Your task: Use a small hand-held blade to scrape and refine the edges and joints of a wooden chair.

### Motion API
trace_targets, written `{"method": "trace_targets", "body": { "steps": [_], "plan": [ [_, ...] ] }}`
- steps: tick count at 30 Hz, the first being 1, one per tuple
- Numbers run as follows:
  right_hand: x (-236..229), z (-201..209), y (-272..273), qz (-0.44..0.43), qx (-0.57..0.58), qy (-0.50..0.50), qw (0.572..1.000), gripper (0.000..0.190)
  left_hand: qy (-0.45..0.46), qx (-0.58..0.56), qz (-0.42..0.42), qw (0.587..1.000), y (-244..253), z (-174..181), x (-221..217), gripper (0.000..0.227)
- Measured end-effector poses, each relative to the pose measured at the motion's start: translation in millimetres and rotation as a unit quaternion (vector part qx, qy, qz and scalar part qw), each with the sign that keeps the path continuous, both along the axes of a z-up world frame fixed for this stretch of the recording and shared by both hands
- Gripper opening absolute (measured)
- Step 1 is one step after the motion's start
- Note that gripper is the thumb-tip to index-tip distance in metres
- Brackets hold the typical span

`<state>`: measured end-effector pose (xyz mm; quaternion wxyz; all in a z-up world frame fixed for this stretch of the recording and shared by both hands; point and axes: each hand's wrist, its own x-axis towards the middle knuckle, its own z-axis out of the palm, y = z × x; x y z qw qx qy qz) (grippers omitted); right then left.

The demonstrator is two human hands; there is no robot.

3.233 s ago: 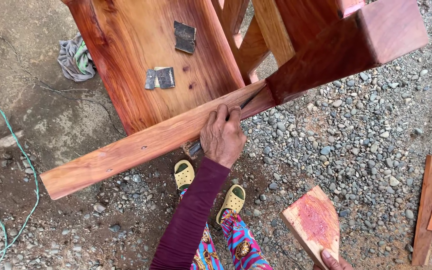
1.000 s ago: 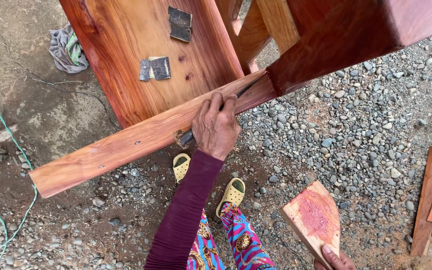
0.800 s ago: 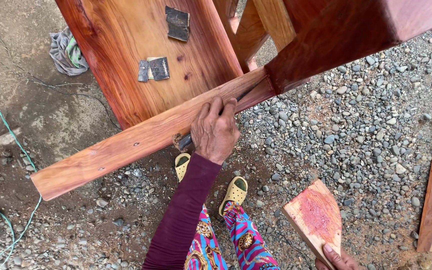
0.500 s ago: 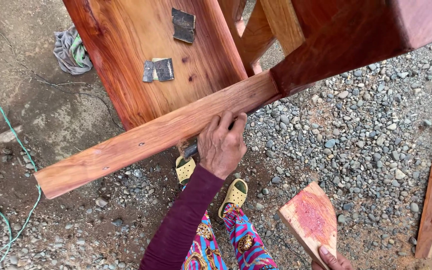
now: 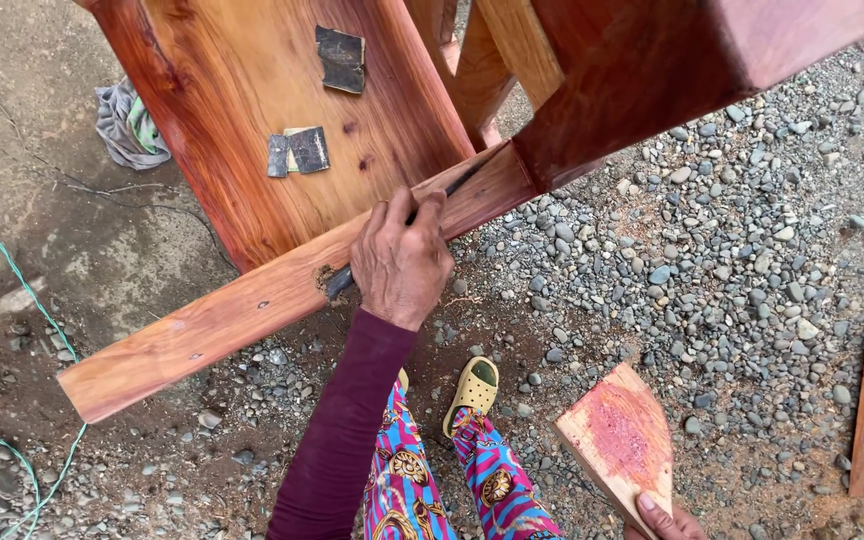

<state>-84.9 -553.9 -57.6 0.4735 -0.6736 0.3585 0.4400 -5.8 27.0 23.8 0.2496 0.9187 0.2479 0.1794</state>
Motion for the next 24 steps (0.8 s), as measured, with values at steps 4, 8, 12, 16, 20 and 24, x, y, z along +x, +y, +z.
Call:
{"method": "trace_targets", "body": {
  "steps": [4, 8, 12, 16, 20, 24],
  "plan": [
    [-5.6, -0.1, -3.5, -0.008, -0.005, 0.003, 1.000, 0.047, 0.015, -0.009, -0.005, 1.000, -1.3, 0.3, 5.1, 0.039],
    [-10.5, -0.3, -4.9, -0.014, -0.010, 0.007, 1.000, 0.046, 0.015, 0.011, -0.005, 1.000, -3.1, -2.6, 5.4, 0.042],
    [-11.7, -0.5, -3.1, -0.016, -0.014, 0.009, 1.000, 0.046, 0.008, 0.018, -0.013, 1.000, -4.3, -2.7, 3.6, 0.042],
    [-10.0, -0.9, 2.6, -0.013, -0.015, 0.009, 1.000, 0.045, -0.008, 0.034, -0.020, 0.999, -8.1, -2.5, 0.8, 0.042],
    [-5.5, 5.9, 16.9, -0.010, -0.020, 0.012, 1.000, 0.044, 0.010, 0.034, -0.034, 0.999, -14.6, -4.1, -3.6, 0.040],
    [-2.0, 12.8, 31.3, -0.019, -0.018, 0.020, 0.999, 0.041, -0.001, 0.028, -0.045, 0.999, -23.1, -4.7, -9.3, 0.039]
  ]
}}
